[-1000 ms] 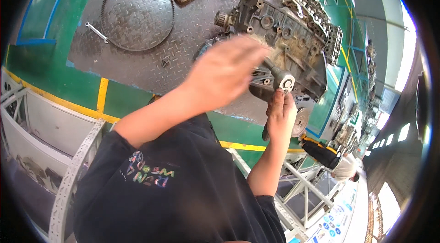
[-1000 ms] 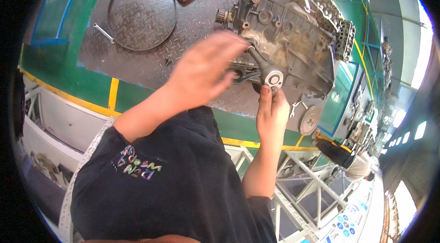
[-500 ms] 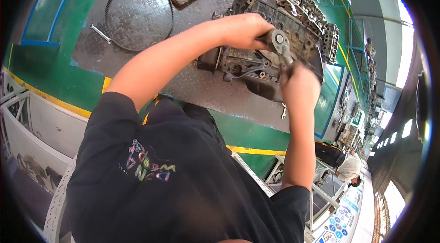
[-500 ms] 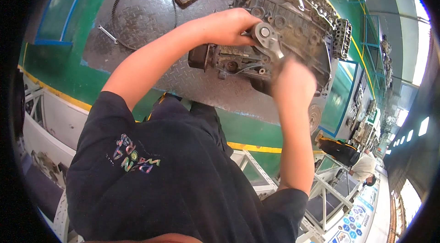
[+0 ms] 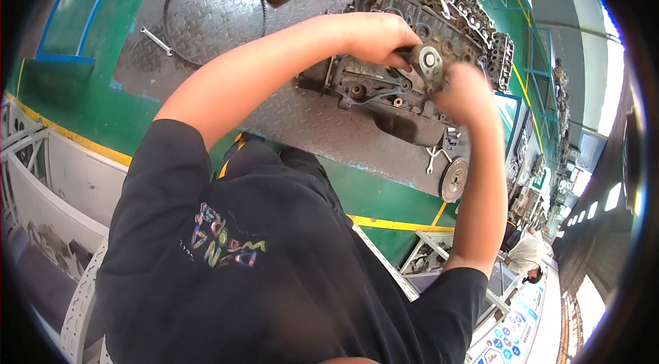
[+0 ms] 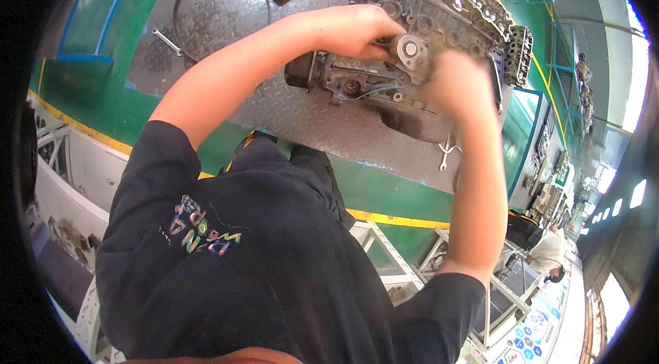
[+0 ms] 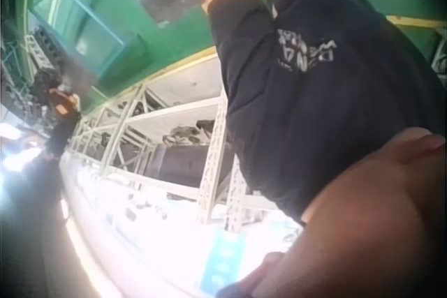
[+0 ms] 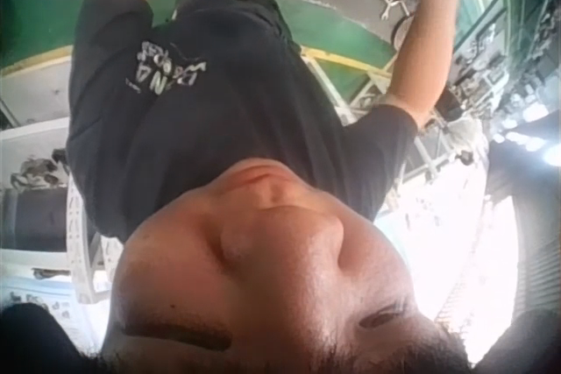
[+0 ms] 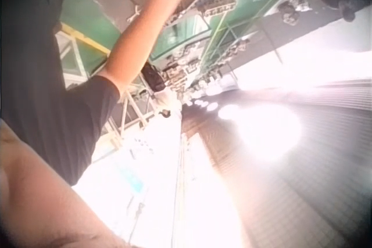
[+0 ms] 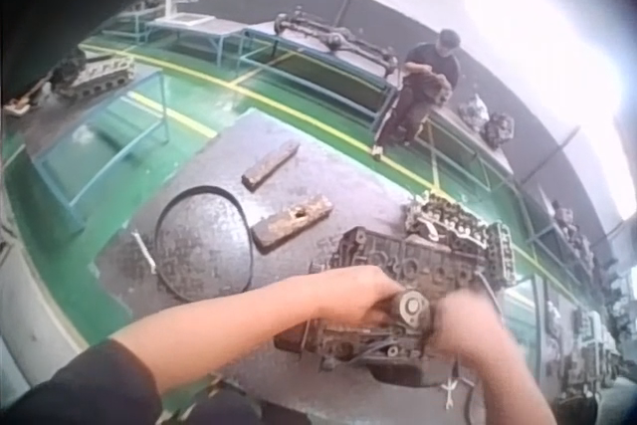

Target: Disassembling and inspecting an engine block and related mounting brackets on a workbench.

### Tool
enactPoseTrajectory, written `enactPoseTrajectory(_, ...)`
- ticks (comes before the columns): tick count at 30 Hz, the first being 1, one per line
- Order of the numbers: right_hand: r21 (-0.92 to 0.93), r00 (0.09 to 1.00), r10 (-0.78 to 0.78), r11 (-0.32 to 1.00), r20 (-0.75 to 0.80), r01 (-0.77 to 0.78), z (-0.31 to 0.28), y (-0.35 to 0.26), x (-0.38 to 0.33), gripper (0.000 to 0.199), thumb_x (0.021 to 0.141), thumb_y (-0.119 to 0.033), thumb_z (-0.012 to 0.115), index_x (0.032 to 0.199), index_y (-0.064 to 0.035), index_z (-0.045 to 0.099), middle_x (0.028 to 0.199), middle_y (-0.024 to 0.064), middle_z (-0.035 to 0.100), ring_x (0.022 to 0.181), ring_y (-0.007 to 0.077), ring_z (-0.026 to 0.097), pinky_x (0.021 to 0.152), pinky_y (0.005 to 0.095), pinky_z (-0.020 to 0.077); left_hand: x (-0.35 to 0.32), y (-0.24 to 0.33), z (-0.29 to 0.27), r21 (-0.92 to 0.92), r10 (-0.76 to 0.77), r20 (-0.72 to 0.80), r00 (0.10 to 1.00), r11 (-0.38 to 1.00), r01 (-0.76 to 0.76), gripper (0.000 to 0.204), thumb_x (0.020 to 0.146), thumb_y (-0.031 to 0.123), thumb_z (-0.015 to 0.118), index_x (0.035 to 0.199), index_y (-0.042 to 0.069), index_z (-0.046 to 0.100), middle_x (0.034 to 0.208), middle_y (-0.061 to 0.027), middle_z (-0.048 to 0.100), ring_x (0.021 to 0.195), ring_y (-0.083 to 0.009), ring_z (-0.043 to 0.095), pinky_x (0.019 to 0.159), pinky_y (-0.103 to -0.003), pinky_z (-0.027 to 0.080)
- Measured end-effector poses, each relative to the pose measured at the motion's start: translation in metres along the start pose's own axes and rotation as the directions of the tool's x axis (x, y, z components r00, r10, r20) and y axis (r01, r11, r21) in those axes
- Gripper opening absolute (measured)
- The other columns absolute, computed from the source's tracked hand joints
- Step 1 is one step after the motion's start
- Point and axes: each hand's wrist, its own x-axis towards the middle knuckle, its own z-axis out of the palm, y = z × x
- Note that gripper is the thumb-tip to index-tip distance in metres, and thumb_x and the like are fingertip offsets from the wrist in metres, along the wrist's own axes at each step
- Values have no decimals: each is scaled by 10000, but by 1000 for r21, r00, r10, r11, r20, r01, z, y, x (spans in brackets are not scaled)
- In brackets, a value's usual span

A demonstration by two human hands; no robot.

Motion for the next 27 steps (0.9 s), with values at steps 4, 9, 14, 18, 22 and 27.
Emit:
enactPoseTrajectory(4, 7, 977, 12, 1000, -213, -11, -7, -9, 1, 226, 736, -184, 736, 908, -38, 722, 881, 206, 700, 859, 372, 675, 823, 436, 537, -3, -6, 0, -26, 9, 31, 999, 1000, -8, 324, 772, 34, 693, 1095, 35, 662, 975, -199, 684, 932, -380, 641, 815, -436, 511)
enactPoseTrajectory(9, 101, 951, -56, 995, 303, 26, -1, -11, 0, 346, 725, -372, 773, 901, -75, 743, 941, 194, 702, 893, 340, 683, 872, 404, 529, -7, -3, 6, -46, 9, -2, 1000, 999, -9, 308, 769, 17, 700, 1074, 34, 658, 958, -205, 683, 906, -383, 646, 804, -446, 507)
enactPoseTrajectory(14, -129, 943, -48, 992, -331, 5, 3, 2, 6, 212, 787, -187, 709, 962, -69, 719, 979, 156, 707, 979, 322, 663, 1069, 498, 383, -2, -6, 5, 31, 52, -13, 999, 998, -52, 265, 793, 71, 717, 1047, 30, 651, 901, -201, 677, 873, -385, 645, 777, -457, 500)
enactPoseTrajectory(18, 179, 945, -115, 982, 307, 61, 1, -9, -8, 203, 815, -232, 709, 943, -79, 749, 927, 188, 707, 930, 354, 672, 947, 466, 479, -5, -7, 7, 4, 53, -50, 997, 999, -52, 232, 795, 78, 719, 1000, 13, 632, 877, -198, 673, 836, -389, 639, 754, -446, 505)
enactPoseTrajectory(22, -78, 956, 115, 987, -270, -140, -6, 6, 9, 222, 823, -202, 687, 1000, -73, 728, 934, 138, 715, 927, 348, 675, 941, 395, 482, -1, -5, 10, 48, 66, -29, 997, 997, -65, 230, 793, 58, 706, 1004, 14, 622, 880, -196, 674, 846, -390, 640, 766, -440, 510)
enactPoseTrajectory(27, -54, 996, -71, 996, 46, 74, 0, -9, -8, 224, 773, -272, 732, 820, -53, 720, 795, 191, 690, 848, 353, 670, 1030, 427, 420, -7, -6, 7, -16, 42, -64, 997, 999, -43, 233, 784, 83, 716, 1006, 39, 660, 918, -186, 682, 880, -377, 646, 794, -440, 511)
